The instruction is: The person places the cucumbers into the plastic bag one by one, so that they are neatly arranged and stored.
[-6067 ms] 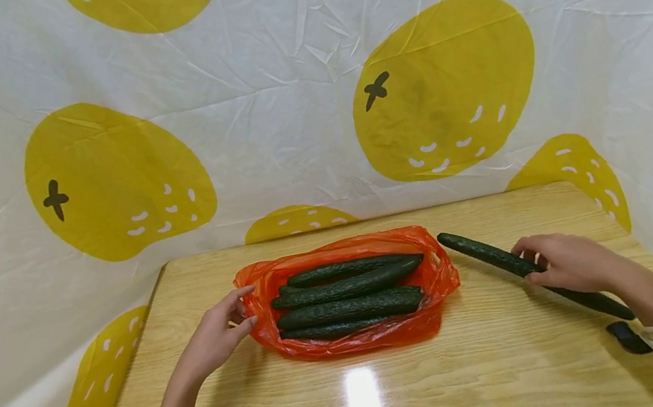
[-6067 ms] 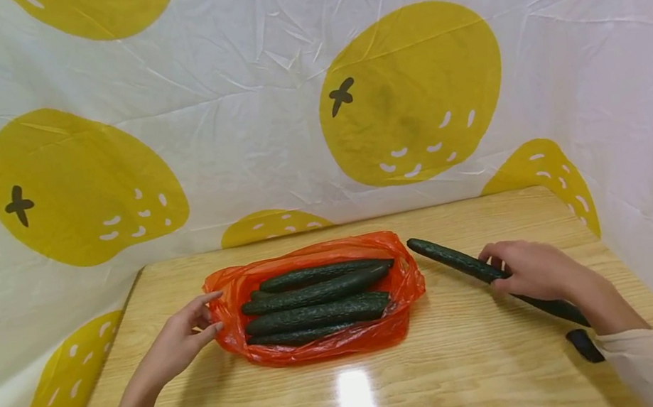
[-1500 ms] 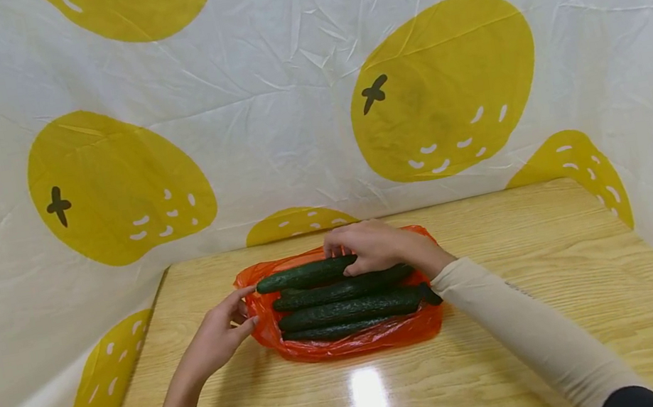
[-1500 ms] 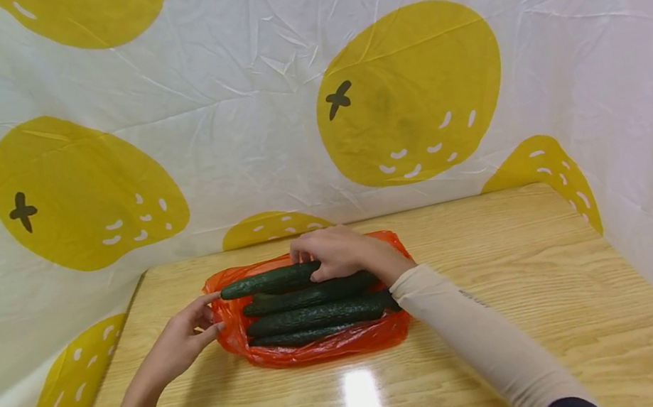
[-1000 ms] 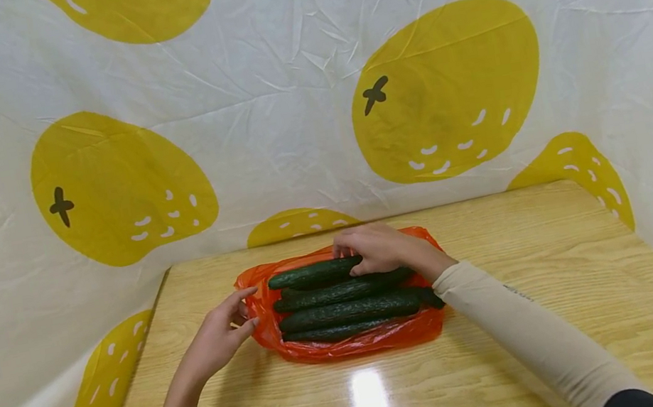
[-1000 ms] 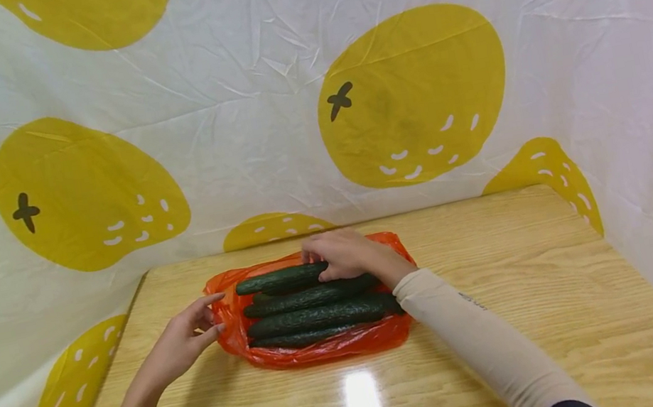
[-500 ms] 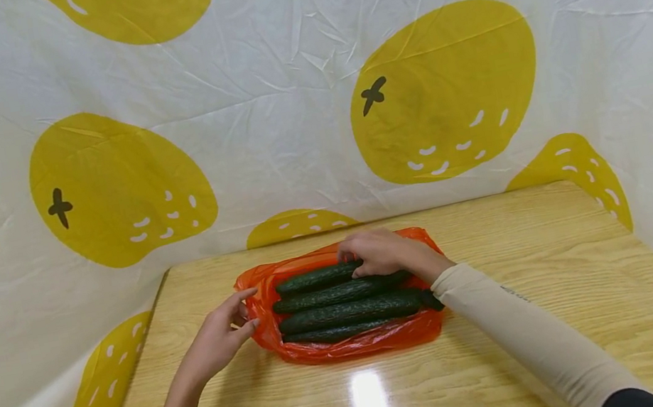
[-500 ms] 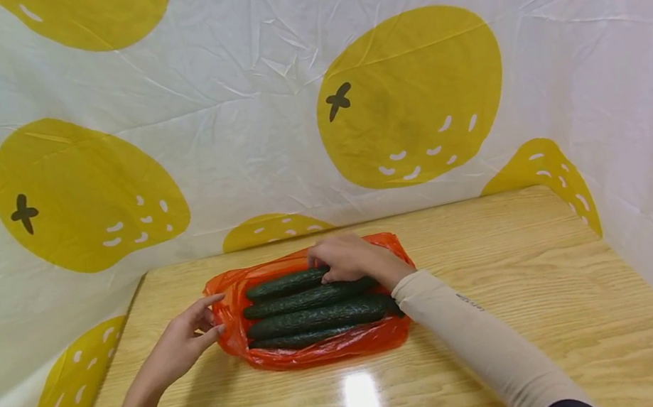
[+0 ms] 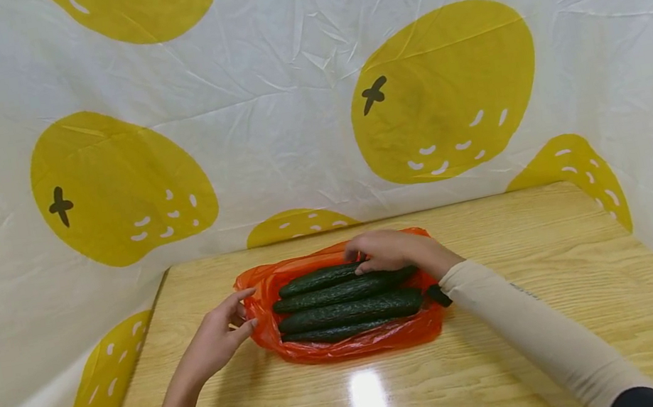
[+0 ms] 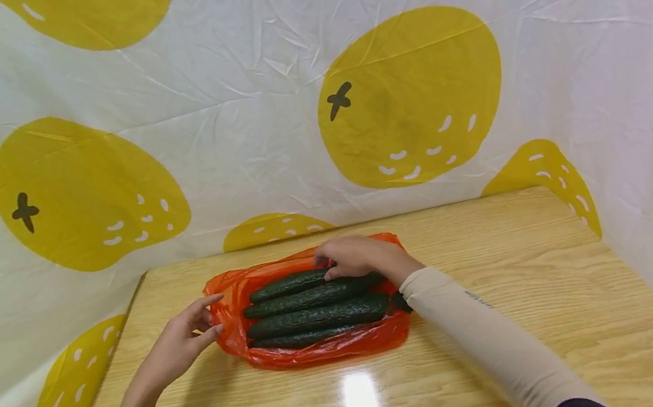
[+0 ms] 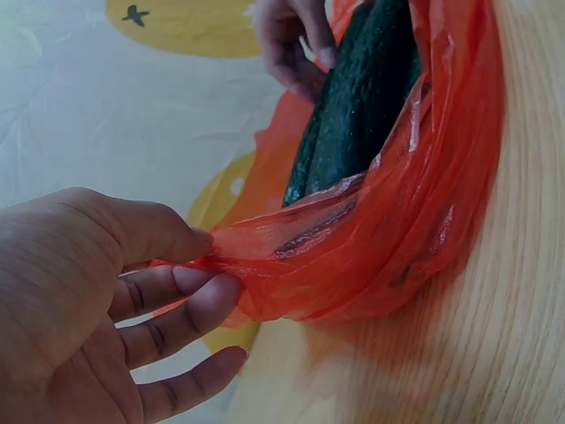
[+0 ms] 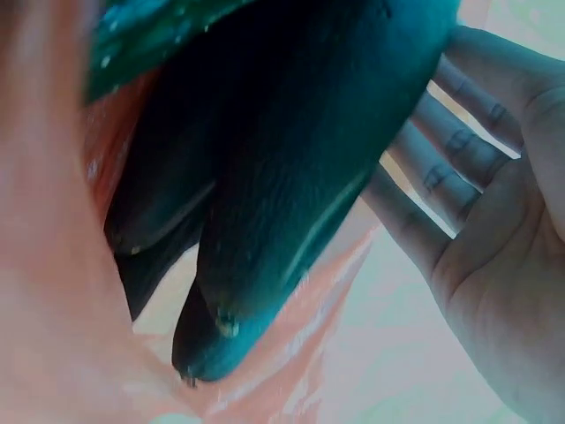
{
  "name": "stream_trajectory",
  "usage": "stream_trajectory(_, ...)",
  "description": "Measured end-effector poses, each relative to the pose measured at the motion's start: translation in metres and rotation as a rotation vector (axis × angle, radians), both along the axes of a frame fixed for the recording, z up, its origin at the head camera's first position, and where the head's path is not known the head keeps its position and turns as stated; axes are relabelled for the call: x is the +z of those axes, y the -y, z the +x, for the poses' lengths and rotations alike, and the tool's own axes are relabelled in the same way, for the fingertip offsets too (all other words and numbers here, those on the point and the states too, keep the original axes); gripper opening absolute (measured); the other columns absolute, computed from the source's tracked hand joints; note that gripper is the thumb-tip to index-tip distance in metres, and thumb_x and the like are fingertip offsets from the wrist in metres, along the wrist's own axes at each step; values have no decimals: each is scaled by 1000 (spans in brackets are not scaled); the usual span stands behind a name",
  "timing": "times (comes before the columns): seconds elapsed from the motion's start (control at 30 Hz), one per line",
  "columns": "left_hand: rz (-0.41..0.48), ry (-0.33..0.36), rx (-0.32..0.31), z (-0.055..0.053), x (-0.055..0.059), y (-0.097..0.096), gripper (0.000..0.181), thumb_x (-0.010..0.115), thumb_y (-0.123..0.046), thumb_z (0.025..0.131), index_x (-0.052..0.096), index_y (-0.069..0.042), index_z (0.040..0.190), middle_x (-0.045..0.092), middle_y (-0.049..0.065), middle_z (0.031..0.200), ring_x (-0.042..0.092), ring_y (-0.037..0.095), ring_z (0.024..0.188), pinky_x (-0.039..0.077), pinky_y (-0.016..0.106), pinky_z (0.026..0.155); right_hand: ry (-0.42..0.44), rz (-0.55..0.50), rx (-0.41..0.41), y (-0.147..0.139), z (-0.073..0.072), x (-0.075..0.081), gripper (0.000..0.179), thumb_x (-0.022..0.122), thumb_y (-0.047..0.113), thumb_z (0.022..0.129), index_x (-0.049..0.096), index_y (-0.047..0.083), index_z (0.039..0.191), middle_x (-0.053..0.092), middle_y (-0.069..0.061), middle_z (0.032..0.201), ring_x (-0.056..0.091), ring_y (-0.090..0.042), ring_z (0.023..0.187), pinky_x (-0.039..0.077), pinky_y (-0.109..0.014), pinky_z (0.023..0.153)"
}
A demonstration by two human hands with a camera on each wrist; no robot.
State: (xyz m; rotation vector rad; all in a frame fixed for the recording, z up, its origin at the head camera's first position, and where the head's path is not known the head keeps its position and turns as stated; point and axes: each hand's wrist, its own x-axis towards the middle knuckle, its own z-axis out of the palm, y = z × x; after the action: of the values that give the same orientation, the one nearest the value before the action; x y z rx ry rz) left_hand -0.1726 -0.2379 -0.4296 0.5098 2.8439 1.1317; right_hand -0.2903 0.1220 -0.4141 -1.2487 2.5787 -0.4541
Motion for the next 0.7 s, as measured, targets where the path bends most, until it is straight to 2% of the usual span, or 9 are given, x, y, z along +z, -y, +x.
stream_trajectory(0.13, 2, -16, 3, -1, 2, 0, 54, 68, -7, 96, 49, -2, 147, 61, 4, 97, 64, 17, 87, 55, 28, 73, 8, -5, 6, -6, 1, 5, 32, 65, 21, 101, 65, 7, 129, 67, -9, 128, 64, -28, 117, 50, -44, 100)
stream_trajectory(0.3, 11, -11, 16, -2, 5, 0, 53, 67, -6, 96, 51, -3, 146, 63, 5, 101, 64, 18, 89, 56, 28, 74, -37, -5, 16, -19, 10, 13, 33, 64, 22, 101, 65, 4, 129, 67, -12, 128, 63, -30, 118, 49, -46, 101)
stream_trajectory(0.47, 5, -10, 29, -2, 6, 1, 51, 67, -6, 96, 52, -4, 145, 62, 5, 101, 65, 18, 89, 56, 28, 73, -118, -12, 23, -34, 26, 23, 33, 64, 26, 101, 65, 7, 128, 66, -12, 126, 63, -29, 115, 50, -46, 99)
stream_trajectory(0.7, -4, -69, 61, 1, 10, 8, 46, 68, -9, 97, 56, -6, 142, 64, 3, 96, 64, 18, 86, 54, 28, 70, -231, -55, 19, -58, 54, 33, 33, 64, 30, 101, 65, 11, 128, 65, -6, 125, 62, -25, 116, 50, -46, 100)
